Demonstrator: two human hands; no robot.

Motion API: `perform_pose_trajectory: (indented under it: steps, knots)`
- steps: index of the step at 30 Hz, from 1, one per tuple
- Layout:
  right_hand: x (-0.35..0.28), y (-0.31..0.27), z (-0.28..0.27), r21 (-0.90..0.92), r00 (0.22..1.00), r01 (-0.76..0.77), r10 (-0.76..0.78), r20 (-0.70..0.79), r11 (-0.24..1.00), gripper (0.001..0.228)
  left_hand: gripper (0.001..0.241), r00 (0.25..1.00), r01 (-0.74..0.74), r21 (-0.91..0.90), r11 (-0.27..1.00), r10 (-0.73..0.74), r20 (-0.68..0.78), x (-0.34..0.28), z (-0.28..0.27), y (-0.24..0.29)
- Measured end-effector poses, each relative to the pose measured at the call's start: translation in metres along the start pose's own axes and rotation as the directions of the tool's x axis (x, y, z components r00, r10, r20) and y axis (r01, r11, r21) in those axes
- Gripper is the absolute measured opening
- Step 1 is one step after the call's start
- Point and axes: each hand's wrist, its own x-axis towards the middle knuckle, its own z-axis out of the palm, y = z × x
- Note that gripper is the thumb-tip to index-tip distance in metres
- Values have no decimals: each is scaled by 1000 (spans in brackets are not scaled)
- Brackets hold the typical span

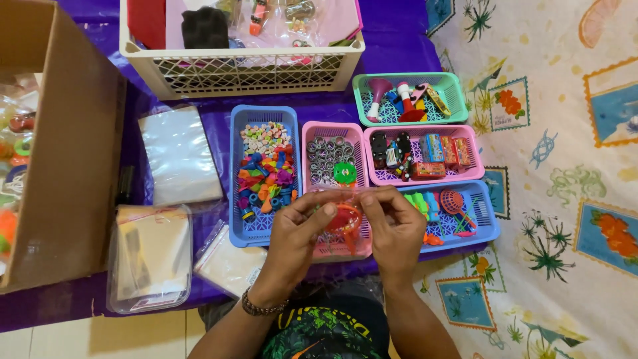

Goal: The person is picking up small colorful toys from plastic bins and placing them into small clear plastic bags.

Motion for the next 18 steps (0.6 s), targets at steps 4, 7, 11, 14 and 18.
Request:
perform_pose_trajectory:
  steps: [4, 7, 11, 14, 18]
  knots:
    - [0, 6, -1, 32, 1000, 23, -23, 2, 999, 20, 17, 996, 4, -78, 997, -11, -93, -1, -1, -18]
    - [0, 7, 0, 57, 1000, 13, -14, 17, 998, 20, 14, 986, -14, -12, 1000, 12, -167, -1, -1, -25]
    - [-1, 16, -1, 101, 999, -27, 24, 27, 994, 20, 16, 972, -1, -35, 999, -8, -236, 0, -3, -37]
    - [0, 24, -2, 134, 998, -46, 42, 37, 990, 19, 16, 964, -13, -13, 1000, 10, -266, -1, 0, -37]
    - [3, 24, -12, 84, 991, -54, 43, 126, 995, 17, 12, 964, -44, 106, 993, 70, -257, -1, -3, -43]
